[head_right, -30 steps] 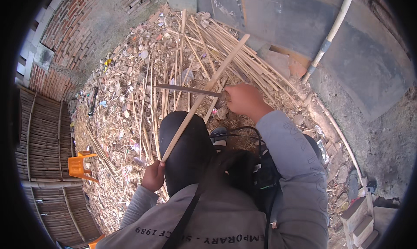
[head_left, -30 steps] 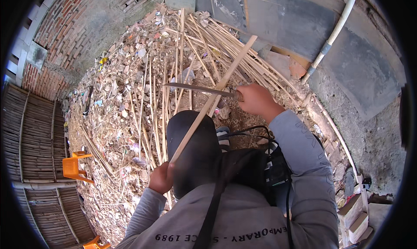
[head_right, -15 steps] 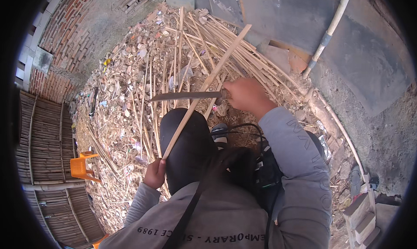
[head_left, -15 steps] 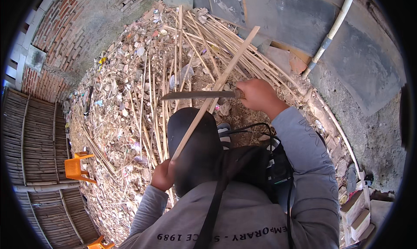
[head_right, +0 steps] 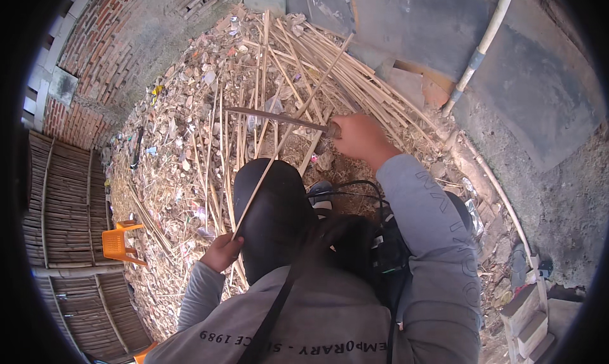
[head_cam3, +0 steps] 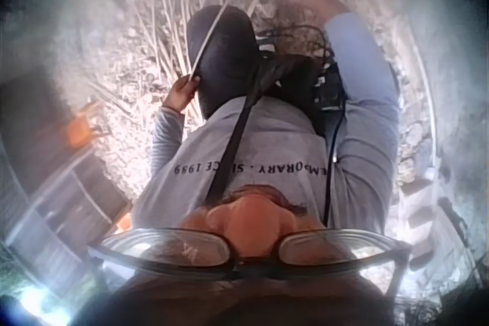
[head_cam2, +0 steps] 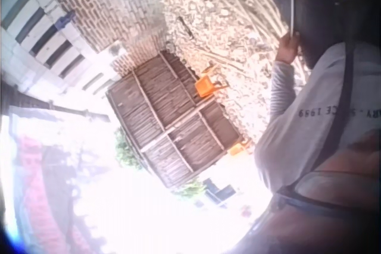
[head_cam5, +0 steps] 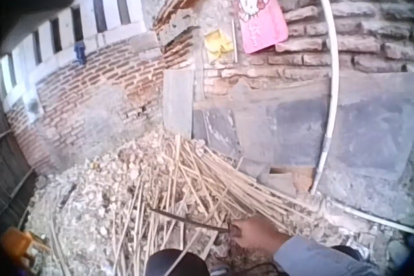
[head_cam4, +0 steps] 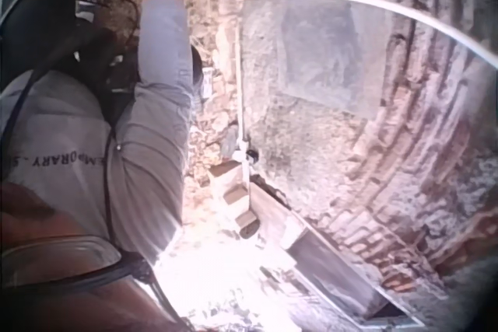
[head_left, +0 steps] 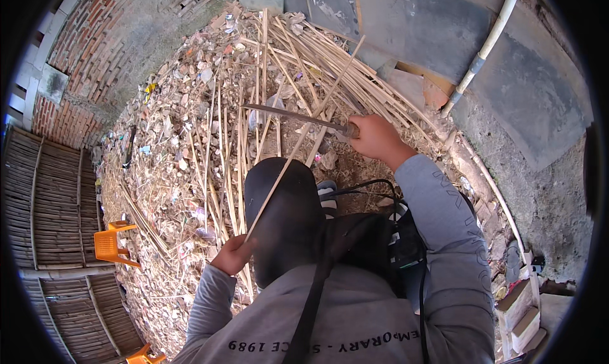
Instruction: The person strips layers from a thin bamboo strip using a blade held in their right hand.
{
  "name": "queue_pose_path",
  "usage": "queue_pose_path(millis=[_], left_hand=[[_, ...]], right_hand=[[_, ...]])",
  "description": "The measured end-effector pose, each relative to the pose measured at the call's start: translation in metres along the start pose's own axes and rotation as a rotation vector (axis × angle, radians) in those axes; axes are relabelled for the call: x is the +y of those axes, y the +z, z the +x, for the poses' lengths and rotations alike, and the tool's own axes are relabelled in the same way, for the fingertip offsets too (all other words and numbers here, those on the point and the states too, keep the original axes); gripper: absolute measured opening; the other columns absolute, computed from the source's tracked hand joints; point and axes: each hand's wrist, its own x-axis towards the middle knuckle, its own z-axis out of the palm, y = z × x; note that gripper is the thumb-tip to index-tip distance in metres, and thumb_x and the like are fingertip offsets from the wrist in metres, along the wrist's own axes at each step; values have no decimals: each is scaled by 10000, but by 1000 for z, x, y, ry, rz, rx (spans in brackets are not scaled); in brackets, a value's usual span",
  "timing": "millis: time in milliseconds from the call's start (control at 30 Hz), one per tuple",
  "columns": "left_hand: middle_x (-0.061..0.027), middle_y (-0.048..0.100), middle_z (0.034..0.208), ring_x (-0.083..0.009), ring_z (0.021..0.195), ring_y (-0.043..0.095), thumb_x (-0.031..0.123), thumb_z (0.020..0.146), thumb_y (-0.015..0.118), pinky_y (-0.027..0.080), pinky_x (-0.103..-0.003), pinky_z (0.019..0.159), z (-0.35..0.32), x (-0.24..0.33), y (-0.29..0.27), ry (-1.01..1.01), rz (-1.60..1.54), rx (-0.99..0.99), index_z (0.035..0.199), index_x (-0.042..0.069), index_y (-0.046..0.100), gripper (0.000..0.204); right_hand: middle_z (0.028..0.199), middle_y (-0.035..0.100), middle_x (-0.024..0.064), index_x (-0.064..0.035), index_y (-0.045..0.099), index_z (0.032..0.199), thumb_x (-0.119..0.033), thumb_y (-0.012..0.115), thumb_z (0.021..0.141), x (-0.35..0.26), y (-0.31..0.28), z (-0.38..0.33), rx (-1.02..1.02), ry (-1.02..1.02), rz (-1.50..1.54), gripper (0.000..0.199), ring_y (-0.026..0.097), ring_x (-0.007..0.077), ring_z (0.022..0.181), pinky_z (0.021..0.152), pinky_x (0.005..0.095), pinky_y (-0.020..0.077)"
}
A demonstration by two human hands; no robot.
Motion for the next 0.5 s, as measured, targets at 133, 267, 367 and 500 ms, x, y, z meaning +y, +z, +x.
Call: queue_pose_path(millis=[133, 267, 367, 500], left_hand=[[-70, 674, 834, -130, 791, 583, 329, 1054, 532, 483, -308, 737, -9, 16, 4, 17, 84, 55, 1037, -22, 672, 378], [-92, 605, 751, -141, 720, 525, 335, 1066, 500, 458, -344, 676, -12, 17, 7, 207, 249, 153, 938, -12, 621, 390], [-103, 526, 694, -146, 676, 469, 329, 1076, 476, 429, -369, 633, -12, 11, 9, 201, 227, 180, 876, -2, 560, 395], [-71, 502, 690, -143, 679, 466, 342, 1083, 460, 428, -348, 642, -15, 7, 6, 167, 153, 89, 915, -7, 574, 404]], right_hand=[[862, 697, 157, -120, 702, 1083, -216, 740, 742, -6, -3, 2, 5, -31, -43, 356, 678, 388, 861, 719, 517, 528], [863, 701, 121, -110, 685, 996, -204, 720, 743, -6, -7, -5, -27, -125, -66, 272, 677, 381, 856, 715, 515, 532], [872, 705, 116, -125, 694, 1012, -201, 710, 740, -20, -18, -4, -140, -104, -156, 283, 680, 374, 866, 725, 507, 541], [878, 707, 125, -136, 704, 1032, -197, 708, 733, -19, -10, -3, -116, -211, -155, 305, 684, 371, 873, 733, 503, 544]])
